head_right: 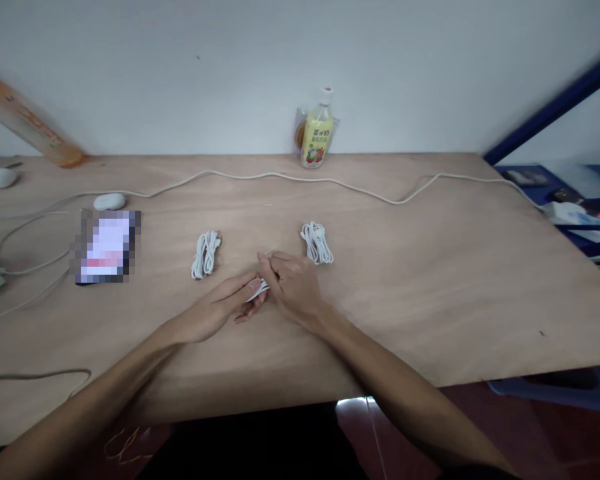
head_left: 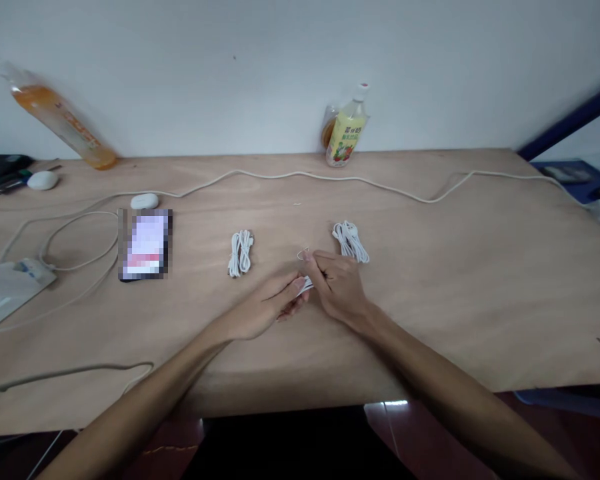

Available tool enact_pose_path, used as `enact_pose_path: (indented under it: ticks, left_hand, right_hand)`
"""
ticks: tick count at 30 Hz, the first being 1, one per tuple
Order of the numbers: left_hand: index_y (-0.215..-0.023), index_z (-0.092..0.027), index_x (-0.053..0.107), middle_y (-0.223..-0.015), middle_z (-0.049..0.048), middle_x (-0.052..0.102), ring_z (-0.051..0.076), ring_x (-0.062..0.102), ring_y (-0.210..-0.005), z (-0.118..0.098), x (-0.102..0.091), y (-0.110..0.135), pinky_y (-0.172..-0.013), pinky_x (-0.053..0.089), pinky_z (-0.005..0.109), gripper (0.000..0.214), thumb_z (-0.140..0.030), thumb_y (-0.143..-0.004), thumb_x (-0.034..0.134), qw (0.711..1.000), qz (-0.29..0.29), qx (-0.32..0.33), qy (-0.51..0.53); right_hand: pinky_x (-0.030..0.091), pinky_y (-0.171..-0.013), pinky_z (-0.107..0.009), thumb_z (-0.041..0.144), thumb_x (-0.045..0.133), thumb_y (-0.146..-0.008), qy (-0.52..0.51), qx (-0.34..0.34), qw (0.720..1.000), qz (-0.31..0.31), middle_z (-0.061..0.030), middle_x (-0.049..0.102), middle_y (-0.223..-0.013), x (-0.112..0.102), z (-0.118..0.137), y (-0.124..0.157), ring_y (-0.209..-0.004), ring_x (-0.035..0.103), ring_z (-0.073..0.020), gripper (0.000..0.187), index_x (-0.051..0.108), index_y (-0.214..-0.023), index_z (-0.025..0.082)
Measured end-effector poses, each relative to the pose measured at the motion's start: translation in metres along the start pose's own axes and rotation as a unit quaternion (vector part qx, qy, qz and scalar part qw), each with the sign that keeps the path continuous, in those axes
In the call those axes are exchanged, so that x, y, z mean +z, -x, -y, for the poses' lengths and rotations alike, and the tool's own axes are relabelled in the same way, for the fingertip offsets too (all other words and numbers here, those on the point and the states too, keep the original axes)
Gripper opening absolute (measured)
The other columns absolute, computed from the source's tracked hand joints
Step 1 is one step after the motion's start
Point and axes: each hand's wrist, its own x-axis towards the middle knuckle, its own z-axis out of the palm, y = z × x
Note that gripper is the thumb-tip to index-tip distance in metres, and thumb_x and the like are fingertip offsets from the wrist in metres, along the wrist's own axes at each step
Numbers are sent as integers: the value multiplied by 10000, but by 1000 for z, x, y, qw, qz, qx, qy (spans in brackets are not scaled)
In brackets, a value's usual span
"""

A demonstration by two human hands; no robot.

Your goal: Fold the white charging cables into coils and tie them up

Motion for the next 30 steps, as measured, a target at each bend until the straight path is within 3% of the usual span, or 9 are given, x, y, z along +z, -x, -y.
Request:
enact_pose_path:
  ticks: [6, 11, 15, 19, 24, 27, 30]
  left_hand:
    - [-887, -188, 610, -857, 8, 563, 119, 431, -646, 3, 0, -4, -533, 297, 278, 586, -767, -971, 647, 987, 51, -64, 141]
    - [-854, -233, 490, -706, -80, 409, 82, 326, -517, 3, -1, -3, -461, 218, 246, 579, -743, -911, 758, 964, 101, -120, 216]
    - [-782, -242, 446, -642, -109, 307, 68, 201, -473, 0, 1, -3, -429, 152, 243, 611, -737, -884, 789, 967, 86, -117, 212]
    - [-772, -239, 460, -637, -103, 315, 72, 183, -485, -1, 2, -4, -417, 139, 241, 609, -738, -873, 795, 967, 68, -116, 215]
    - [-814, -229, 492, -658, -99, 298, 75, 187, -490, -3, 1, -3, -427, 141, 229, 482, -627, -989, 700, 957, 70, -154, 235]
    - [-813, -217, 511, -666, -88, 320, 82, 212, -513, -4, 1, -2, -447, 202, 216, 428, -549, -1032, 671, 949, 79, -167, 255]
    - [-812, -206, 542, -711, -59, 394, 109, 365, -608, -3, 3, -3, -577, 423, 230, 401, -485, -976, 779, 944, 79, -123, 295]
  right_hand:
    - [297, -525, -317, 226, 463, -1155, -17, -57, 998, -11, 32, 470, -552, -2, -1, -2, -475, 403, -116, 546, 453, -609, 232]
    - [273, -529, -326, 178, 473, -1114, -23, -62, 998, -15, 38, 441, -562, -4, 0, -2, -478, 376, -123, 511, 441, -608, 240]
    - [299, -545, -322, 186, 486, -1087, -3, -51, 999, -8, 22, 476, -596, -6, 1, -1, -516, 408, -136, 468, 482, -623, 241]
    - [334, -572, -314, 208, 518, -1067, 26, -67, 997, 14, 1, 549, -652, -8, 0, -2, -570, 464, -146, 401, 556, -669, 236]
    - [269, -543, -332, 204, 479, -1080, 23, -90, 996, 18, 35, 421, -554, -7, -4, -5, -502, 361, -130, 487, 399, -601, 244]
    - [256, -533, -331, 189, 468, -1077, -10, -90, 996, 16, 47, 385, -544, -5, -4, -5, -479, 326, -120, 491, 353, -603, 249]
    - [260, -528, -332, 229, 445, -1088, -20, -66, 997, 24, 47, 364, -534, -4, -4, -3, -472, 308, -123, 506, 341, -593, 254]
